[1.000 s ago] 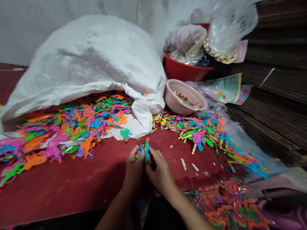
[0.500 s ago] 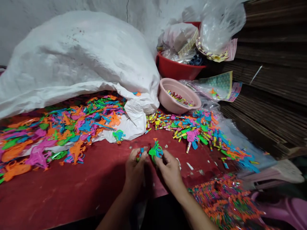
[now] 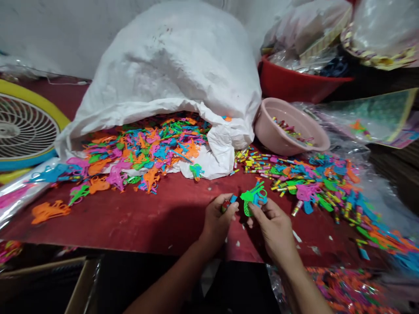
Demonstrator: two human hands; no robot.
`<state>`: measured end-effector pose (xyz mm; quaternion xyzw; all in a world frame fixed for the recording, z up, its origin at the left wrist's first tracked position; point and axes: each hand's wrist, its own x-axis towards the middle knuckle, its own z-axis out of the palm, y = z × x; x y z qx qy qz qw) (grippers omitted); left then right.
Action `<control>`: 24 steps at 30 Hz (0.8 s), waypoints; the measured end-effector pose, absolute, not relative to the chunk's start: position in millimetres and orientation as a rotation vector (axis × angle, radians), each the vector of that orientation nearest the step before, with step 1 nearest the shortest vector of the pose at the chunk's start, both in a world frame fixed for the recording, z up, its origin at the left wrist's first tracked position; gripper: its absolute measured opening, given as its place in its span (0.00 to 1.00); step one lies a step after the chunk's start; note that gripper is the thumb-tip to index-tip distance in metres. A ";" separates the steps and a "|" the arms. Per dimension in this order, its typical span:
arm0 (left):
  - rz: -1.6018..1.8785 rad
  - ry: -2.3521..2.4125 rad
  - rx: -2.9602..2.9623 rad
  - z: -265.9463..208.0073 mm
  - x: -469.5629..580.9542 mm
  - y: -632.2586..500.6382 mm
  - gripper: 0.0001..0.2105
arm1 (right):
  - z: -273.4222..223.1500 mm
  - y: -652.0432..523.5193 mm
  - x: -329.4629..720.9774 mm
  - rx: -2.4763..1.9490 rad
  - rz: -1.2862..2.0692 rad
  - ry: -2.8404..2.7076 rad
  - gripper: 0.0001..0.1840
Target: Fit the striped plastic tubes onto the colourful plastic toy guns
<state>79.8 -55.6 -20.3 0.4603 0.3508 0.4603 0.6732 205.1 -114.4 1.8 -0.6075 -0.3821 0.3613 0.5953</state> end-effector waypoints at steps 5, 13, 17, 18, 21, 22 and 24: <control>1.039 0.802 1.033 -21.8 80.6 -56.4 0.09 | 7.3 -114.8 198.4 -1.474 0.721 -0.947 0.14; 0.994 0.850 1.149 -25.7 78.8 -57.0 0.10 | 9.2 -115.7 193.0 -1.557 0.613 -1.016 0.15; 1.029 0.898 1.309 -24.6 77.4 -57.4 0.10 | 7.8 -118.6 194.4 -1.594 0.547 -1.108 0.13; 1.047 0.897 1.364 -24.2 77.3 -57.4 0.10 | 8.4 -119.1 195.0 -1.601 0.539 -1.125 0.13; 1.076 0.866 1.498 -22.8 77.5 -57.2 0.10 | 12.3 -119.3 198.0 -1.602 0.545 -1.157 0.11; 1.074 0.859 1.526 -22.1 77.7 -57.3 0.11 | 13.8 -119.0 199.4 -1.601 0.548 -1.171 0.11; 1.061 0.850 1.553 -20.7 78.0 -57.6 0.11 | 15.7 -118.1 202.3 -1.598 0.535 -1.204 0.11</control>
